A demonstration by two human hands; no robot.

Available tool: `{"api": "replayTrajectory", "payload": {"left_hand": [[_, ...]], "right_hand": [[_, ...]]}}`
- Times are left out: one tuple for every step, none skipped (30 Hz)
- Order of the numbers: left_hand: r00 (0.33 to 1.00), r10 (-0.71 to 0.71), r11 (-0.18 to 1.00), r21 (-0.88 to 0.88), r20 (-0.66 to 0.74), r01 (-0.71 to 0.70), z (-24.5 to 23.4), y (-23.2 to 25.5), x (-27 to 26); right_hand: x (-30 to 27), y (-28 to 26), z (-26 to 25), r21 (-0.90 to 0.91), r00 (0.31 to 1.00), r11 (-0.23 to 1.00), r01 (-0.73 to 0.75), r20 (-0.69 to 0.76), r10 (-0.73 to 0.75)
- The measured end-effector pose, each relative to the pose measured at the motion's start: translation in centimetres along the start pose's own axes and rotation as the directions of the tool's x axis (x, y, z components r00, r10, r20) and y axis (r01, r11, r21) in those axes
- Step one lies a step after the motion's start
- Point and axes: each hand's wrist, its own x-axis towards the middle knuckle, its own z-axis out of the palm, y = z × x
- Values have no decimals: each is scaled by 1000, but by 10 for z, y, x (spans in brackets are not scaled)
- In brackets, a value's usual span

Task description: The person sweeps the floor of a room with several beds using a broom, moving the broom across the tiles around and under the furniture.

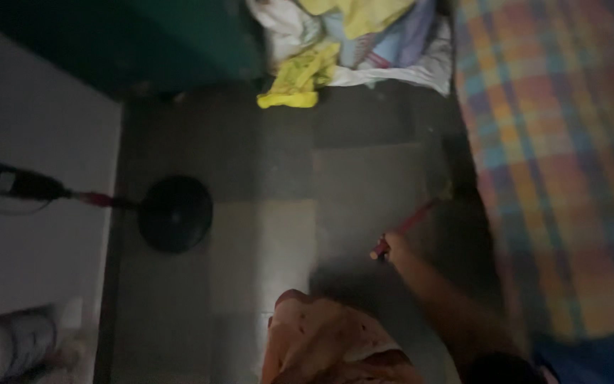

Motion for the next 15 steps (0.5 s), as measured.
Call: {"api": "replayTrajectory", "payload": {"left_hand": [[999,-2,999,-53,-35,0,-10,4,-3],[997,4,995,-99,-73,-11,-23,9,-3],[994,-1,989,-149,-109,-15,-32,11,-6],[989,-3,979,-203,-147,-27,-40,12,-9],[984,-14,965,-260,-180,-34,-41,8,-14],[976,-30,947,-320,-214,-41,-39,3,-17],[971,-38,929,-367,-237,-53,-37,-1,-19],[965,-51,909,-411,-257,-62,-34,-4,-21],[962,-61,892,-447,-267,-67,-31,-9,-22],[958,-74,873,-482,-277,-72,-27,-15,-23],[957,-86,855,-513,-277,-72,-20,-23,-24],[954,-106,834,-548,-279,-67,-13,-30,-24],[952,-121,810,-582,-283,-70,-6,-36,-23],[950,-135,787,-613,-281,-70,-1,-41,-23],[947,-144,770,-633,-287,-74,1,-43,-26]], "right_hand": [[16,-5,15,-46,1000,999,1,8,-1],[30,-9,30,-94,1000,996,5,14,-4],[39,-14,47,-150,1000,989,8,21,-5],[44,-20,64,-213,999,977,17,37,-9],[47,-23,78,-287,998,957,28,56,-12],[49,-27,91,-373,997,927,41,80,-12],[50,-30,104,-506,991,859,79,132,-14],[46,-31,120,-530,990,845,75,144,2],[43,-30,136,-641,992,765,61,124,24],[36,-20,149,-739,994,672,48,102,42],[26,-4,155,-755,993,654,46,104,50],[15,16,164,-795,989,605,48,124,85],[4,37,172,-835,983,548,54,142,120],[-6,58,177,-870,975,489,61,156,156],[-13,80,179,-885,964,458,82,187,189]]}}
